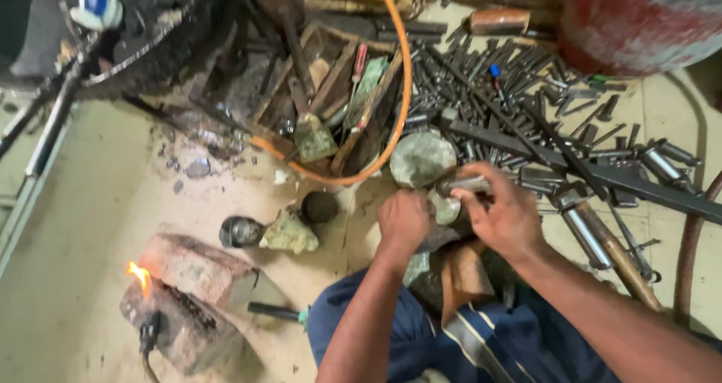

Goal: The person sits on the workshop floor handling a white plaster-like mold and a rounded white piece, with a gas torch burning beside them, then uses dividers to measure the white egg-shaped piece, repositioning it repeatedly while taking measurements.

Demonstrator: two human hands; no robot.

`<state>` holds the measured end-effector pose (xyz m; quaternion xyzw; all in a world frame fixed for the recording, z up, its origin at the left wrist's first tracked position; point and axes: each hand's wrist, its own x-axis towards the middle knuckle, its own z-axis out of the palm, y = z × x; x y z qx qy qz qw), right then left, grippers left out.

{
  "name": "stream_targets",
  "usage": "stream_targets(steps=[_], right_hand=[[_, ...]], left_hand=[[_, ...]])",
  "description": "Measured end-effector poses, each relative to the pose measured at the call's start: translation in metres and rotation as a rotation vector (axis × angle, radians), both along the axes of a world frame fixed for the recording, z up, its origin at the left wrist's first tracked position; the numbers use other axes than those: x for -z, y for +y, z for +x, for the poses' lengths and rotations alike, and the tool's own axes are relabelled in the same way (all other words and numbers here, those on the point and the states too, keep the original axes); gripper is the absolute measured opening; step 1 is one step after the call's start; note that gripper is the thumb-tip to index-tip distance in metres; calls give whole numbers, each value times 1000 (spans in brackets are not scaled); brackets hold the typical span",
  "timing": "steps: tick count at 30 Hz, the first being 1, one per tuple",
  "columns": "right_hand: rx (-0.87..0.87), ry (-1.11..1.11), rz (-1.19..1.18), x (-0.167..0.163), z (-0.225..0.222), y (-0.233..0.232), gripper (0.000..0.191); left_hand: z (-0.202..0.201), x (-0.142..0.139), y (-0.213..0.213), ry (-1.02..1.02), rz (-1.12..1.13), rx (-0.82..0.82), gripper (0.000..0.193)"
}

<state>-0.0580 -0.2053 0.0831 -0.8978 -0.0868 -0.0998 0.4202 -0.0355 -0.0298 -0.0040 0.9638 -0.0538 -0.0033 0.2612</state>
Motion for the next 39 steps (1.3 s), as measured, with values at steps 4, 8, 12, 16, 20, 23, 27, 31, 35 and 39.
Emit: stream_targets(steps=[4, 8, 12, 16, 20, 23, 27, 31, 35, 39], right_hand=[[-168, -268, -41, -2, -3, 1, 38], [55, -39, 64, -4, -4, 2, 33], [-181, -235, -58, 0, -4, 0, 37], [-32, -98, 127, 11, -6, -4, 34], [-148, -165, -47, 20, -6, -6, 40], [39, -170, 25, 21, -6, -7, 37], [-103, -196, 36, 19, -7, -8, 34], [-41, -238, 62, 19, -3, -6, 36], [-216, -220, -54, 17, -2, -3, 29], [-59, -202, -38, 8, -5, -1, 31]], left_hand=[[-6, 7, -4, 7, 7, -67, 15], [-21, -1, -12, 12, -87, -170, 21], [-26, -20, -21, 88, -94, -236, 30], [-24, -28, -24, 241, -76, -311, 24], [-28, -26, -25, 153, -59, -314, 25], [-29, -26, -24, 161, -100, -340, 25], [-28, -29, -22, 238, -68, -345, 29], [-22, -28, -23, 242, -79, -339, 36], [-25, -24, -24, 218, -61, -351, 29], [-20, -16, -20, 239, -50, -285, 25]])
